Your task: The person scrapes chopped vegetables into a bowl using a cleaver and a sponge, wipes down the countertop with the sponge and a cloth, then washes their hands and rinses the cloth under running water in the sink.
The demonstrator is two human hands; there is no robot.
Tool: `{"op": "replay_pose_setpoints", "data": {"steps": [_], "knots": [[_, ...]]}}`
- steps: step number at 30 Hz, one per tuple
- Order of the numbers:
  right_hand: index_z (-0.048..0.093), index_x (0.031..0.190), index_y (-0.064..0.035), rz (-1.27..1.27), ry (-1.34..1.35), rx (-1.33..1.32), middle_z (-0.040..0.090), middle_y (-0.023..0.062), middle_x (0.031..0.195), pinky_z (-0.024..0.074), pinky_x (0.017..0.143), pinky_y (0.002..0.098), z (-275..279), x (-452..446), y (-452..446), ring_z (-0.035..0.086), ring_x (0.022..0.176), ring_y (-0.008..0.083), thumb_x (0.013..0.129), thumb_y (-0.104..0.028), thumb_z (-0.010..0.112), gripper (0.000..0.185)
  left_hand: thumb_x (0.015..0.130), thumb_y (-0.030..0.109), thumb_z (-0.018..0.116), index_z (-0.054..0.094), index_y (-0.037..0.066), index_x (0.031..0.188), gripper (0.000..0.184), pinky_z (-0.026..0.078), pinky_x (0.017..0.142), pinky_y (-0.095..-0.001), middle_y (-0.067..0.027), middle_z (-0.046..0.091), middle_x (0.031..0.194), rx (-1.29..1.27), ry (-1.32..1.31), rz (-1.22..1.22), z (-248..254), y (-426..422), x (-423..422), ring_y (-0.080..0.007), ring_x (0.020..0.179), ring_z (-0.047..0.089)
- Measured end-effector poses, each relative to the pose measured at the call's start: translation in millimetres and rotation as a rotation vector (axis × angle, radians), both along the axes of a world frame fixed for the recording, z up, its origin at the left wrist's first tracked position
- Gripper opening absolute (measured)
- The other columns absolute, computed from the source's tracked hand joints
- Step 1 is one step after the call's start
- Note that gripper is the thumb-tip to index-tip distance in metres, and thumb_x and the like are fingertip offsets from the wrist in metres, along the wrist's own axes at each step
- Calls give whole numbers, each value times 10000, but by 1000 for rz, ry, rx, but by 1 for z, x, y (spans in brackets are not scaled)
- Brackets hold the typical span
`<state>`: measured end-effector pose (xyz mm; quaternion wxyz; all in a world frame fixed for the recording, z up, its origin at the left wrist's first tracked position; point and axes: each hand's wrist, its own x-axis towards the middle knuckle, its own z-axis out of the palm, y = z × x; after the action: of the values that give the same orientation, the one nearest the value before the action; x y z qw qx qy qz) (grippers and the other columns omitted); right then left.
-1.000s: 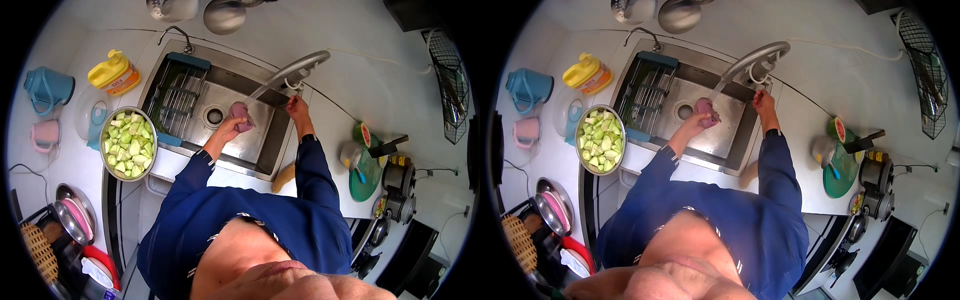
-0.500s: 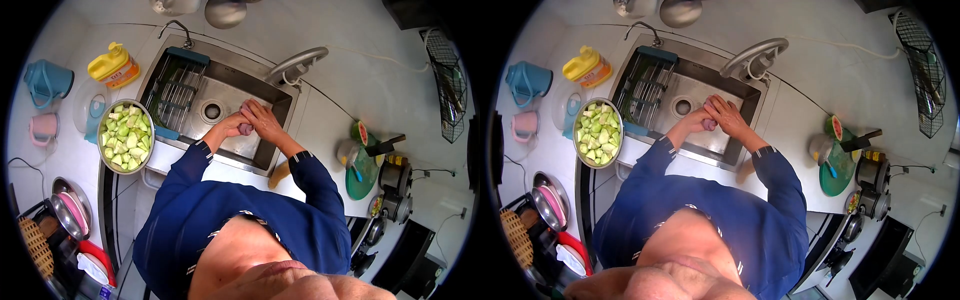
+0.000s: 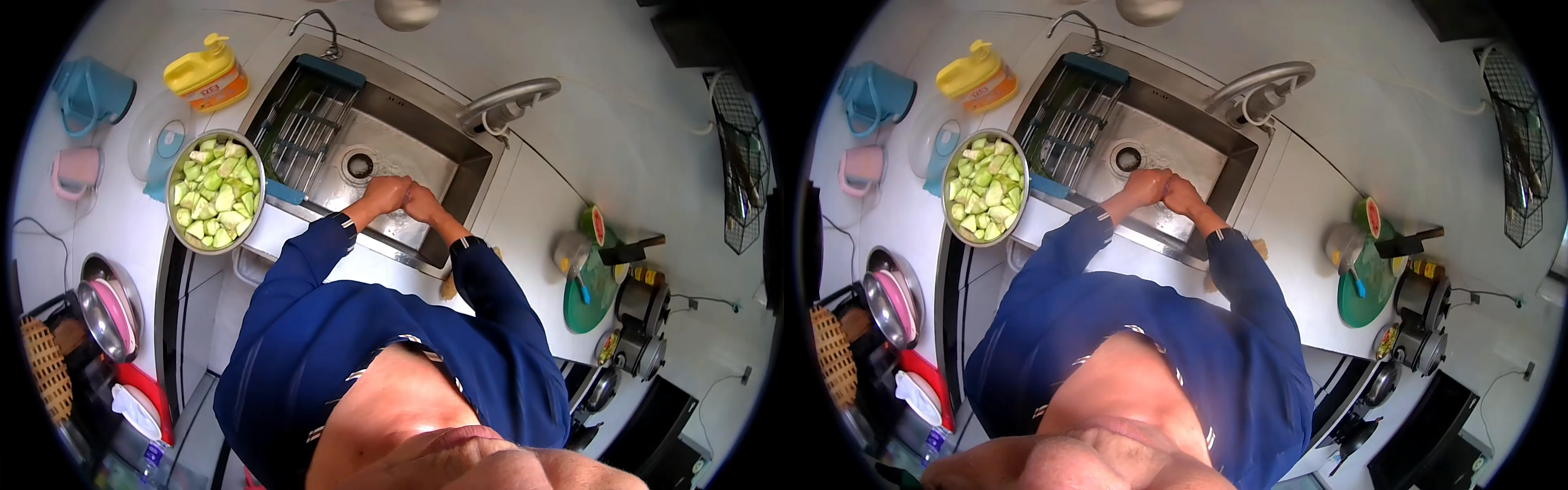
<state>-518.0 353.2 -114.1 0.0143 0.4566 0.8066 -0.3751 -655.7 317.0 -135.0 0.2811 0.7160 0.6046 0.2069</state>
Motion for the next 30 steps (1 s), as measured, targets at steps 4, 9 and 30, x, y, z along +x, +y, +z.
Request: {"op": "replay_pose_setpoints", "data": {"steps": [4,9,30], "knots": [[487,759,-94,-463,240,-688,439,36,566,320,402,289,2,-3,-24,406,451,159,711,-84,529,64,739,234,607,593,117,798,132,483,617,-438,-114,623,747,232,-16,-115,-11,-6,-11,-318,722,626],[362,683,-175,-708,501,-1269,257,-68,532,179,354,200,13,3,-27,231,403,51,712,-33,505,203,697,194,598,572,127,702,72,490,588,-414,-73,591,720,474,-33,-138,-8,-7,-17,-295,718,617],[522,1068,-61,601,162,661,536,164,1156,458,825,408,117,12,-20,518,1090,331,714,-3,535,358,765,124,627,554,45,787,110,355,372,-228,-30,498,632,-1007,-1207,-18,70,-41,0,-116,467,467]]}}
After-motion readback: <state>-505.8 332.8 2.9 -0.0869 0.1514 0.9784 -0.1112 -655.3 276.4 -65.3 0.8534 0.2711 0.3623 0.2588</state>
